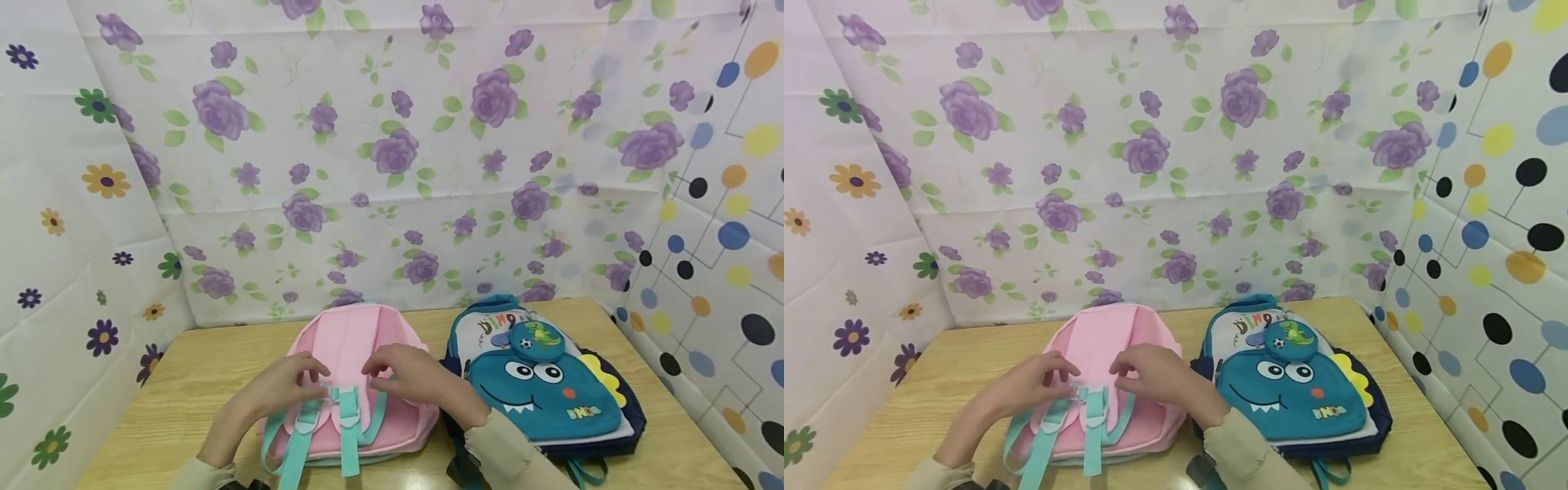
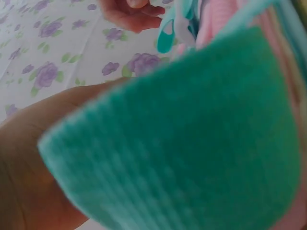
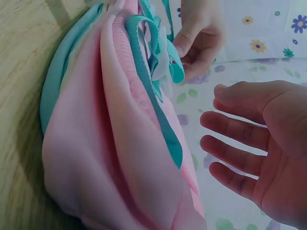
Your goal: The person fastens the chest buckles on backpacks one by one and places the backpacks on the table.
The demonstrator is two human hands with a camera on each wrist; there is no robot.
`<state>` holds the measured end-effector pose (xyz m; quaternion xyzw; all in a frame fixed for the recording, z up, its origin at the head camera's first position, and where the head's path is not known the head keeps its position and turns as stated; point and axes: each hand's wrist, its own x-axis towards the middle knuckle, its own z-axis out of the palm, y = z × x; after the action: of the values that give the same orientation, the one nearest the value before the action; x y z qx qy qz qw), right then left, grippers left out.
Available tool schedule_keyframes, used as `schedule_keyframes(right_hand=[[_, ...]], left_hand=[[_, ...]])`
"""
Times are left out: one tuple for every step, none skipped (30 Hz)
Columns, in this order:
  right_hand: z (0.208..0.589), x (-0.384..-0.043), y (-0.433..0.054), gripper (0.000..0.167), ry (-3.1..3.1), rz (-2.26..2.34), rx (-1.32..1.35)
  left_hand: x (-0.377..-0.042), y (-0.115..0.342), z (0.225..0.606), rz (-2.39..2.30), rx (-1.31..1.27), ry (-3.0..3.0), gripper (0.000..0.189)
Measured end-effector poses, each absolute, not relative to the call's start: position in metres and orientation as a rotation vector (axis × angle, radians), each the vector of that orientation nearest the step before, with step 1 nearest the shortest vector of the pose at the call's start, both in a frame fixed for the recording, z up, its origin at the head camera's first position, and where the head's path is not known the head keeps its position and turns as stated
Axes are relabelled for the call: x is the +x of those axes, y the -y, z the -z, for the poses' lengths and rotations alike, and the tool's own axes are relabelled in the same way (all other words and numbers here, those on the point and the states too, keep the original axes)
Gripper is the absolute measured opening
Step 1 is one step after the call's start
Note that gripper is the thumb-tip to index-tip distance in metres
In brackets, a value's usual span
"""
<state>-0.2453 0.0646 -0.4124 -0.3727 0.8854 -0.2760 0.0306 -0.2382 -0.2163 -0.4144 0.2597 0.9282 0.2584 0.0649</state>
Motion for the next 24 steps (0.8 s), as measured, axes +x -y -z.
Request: schedule_keyframes(right_hand=[[0.412, -0.246, -0.063, 0.021, -2.732, 0.843, -1.143], [0.411, -0.246, -0.062, 0.021, -2.736, 0.836, -1.131], [0.411, -0.247, -0.061, 0.021, -2.744, 0.824, -1.118], [0.412, -0.248, -0.06, 0.021, -2.745, 0.815, -1.106], [0.412, -0.249, -0.058, 0.021, -2.748, 0.801, -1.097], [0.412, -0.25, -0.057, 0.02, -2.745, 0.793, -1.088], [0.412, -0.251, -0.055, 0.02, -2.742, 0.784, -1.089], [0.413, -0.252, -0.054, 0.02, -2.738, 0.778, -1.095], [0.413, -0.253, -0.052, 0.02, -2.733, 0.775, -1.102], [0.414, -0.253, -0.05, 0.02, -2.728, 0.774, -1.109], [0.415, -0.254, -0.048, 0.019, -2.727, 0.766, -1.114], [0.416, -0.255, -0.046, 0.019, -2.726, 0.759, -1.118], [0.417, -0.255, -0.044, 0.018, -2.73, 0.744, -1.126], [0.419, -0.256, -0.042, 0.017, -2.732, 0.734, -1.125], [0.42, -0.257, -0.041, 0.017, -2.737, 0.724, -1.124], [0.421, -0.257, -0.039, 0.016, -2.743, 0.711, -1.122], [0.423, -0.258, -0.037, 0.015, -2.747, 0.703, -1.118], [0.425, -0.259, -0.036, 0.015, -2.751, 0.699, -1.116], [0.426, -0.259, -0.035, 0.014, -2.754, 0.696, -1.113], [0.427, -0.26, -0.034, 0.014, -2.757, 0.696, -1.108], [0.429, -0.26, -0.033, 0.013, -2.759, 0.696, -1.104], [0.43, -0.26, -0.032, 0.013, -2.762, 0.692, -1.102], [0.431, -0.26, -0.032, 0.012, -2.762, 0.692, -1.097], [0.431, -0.26, -0.031, 0.012, -2.764, 0.692, -1.089]], left_hand=[[-0.237, 0.216, 0.417, -0.773, 0.762, -2.805, 0.034], [-0.237, 0.216, 0.42, -0.765, 0.741, -2.811, 0.035], [-0.236, 0.215, 0.422, -0.753, 0.723, -2.818, 0.036], [-0.235, 0.215, 0.425, -0.737, 0.705, -2.829, 0.038], [-0.234, 0.215, 0.428, -0.718, 0.688, -2.839, 0.038], [-0.233, 0.215, 0.431, -0.706, 0.679, -2.848, 0.037], [-0.233, 0.216, 0.433, -0.696, 0.675, -2.859, 0.037], [-0.232, 0.216, 0.435, -0.698, 0.677, -2.866, 0.035], [-0.232, 0.217, 0.436, -0.703, 0.686, -2.87, 0.034], [-0.232, 0.218, 0.438, -0.711, 0.696, -2.869, 0.033], [-0.232, 0.219, 0.439, -0.725, 0.707, -2.862, 0.032], [-0.233, 0.22, 0.44, -0.735, 0.718, -2.858, 0.031], [-0.233, 0.221, 0.441, -0.741, 0.729, -2.855, 0.03], [-0.233, 0.221, 0.442, -0.754, 0.74, -2.849, 0.029], [-0.233, 0.222, 0.443, -0.76, 0.75, -2.844, 0.028], [-0.234, 0.223, 0.445, -0.768, 0.763, -2.839, 0.027], [-0.234, 0.224, 0.446, -0.78, 0.772, -2.831, 0.027], [-0.234, 0.224, 0.448, -0.789, 0.777, -2.827, 0.026], [-0.234, 0.225, 0.449, -0.801, 0.782, -2.821, 0.026], [-0.235, 0.226, 0.451, -0.818, 0.78, -2.814, 0.026], [-0.235, 0.226, 0.453, -0.829, 0.782, -2.813, 0.025], [-0.235, 0.227, 0.455, -0.845, 0.78, -2.813, 0.025], [-0.235, 0.227, 0.456, -0.857, 0.773, -2.815, 0.025], [-0.235, 0.227, 0.458, -0.863, 0.769, -2.821, 0.025]])
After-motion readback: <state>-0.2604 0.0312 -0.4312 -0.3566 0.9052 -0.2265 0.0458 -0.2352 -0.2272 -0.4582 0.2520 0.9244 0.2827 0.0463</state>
